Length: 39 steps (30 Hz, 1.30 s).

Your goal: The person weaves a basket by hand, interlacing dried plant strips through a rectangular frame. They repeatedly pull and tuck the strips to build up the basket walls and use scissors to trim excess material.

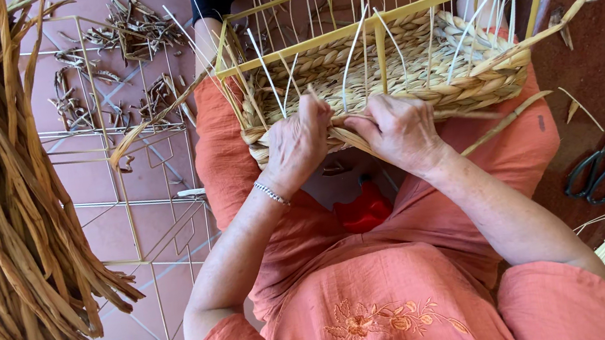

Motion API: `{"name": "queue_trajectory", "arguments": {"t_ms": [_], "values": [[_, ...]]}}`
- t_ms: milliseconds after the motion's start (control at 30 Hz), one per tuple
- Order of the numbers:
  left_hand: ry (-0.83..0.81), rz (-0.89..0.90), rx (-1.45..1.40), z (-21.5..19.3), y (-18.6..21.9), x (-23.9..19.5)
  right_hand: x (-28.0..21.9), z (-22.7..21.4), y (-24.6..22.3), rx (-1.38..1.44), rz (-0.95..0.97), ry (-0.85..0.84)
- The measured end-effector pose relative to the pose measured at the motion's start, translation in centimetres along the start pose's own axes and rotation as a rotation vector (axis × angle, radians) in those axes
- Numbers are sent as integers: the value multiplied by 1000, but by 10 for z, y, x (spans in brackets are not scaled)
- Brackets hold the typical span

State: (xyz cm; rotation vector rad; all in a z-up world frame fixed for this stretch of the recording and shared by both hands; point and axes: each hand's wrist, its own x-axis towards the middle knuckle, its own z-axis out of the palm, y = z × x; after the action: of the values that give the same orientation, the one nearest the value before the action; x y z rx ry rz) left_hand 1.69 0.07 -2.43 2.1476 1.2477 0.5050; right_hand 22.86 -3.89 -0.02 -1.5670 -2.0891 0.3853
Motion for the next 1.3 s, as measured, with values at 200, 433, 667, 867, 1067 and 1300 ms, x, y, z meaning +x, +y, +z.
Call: {"name": "queue_trajectory", "arguments": {"t_ms": [200,433,667,867,1067,1300], "values": [[145,-90,16,11,5,10,-1,-33,-3,-11,36,53],[-56,-29,269,18,8,17,-27,-64,-7,-124,-114,-153],[-11,117,-256,-15,20,5,-2,-86,-6,-289,-155,33],[-203,97,-166,-23,31,6,30,-77,-18,-320,-177,30],[-61,19,-83,0,36,12,41,-82,44,141,547,-538],[26,159,-179,-16,32,-4,17,-54,32,4,-59,-272]]}}
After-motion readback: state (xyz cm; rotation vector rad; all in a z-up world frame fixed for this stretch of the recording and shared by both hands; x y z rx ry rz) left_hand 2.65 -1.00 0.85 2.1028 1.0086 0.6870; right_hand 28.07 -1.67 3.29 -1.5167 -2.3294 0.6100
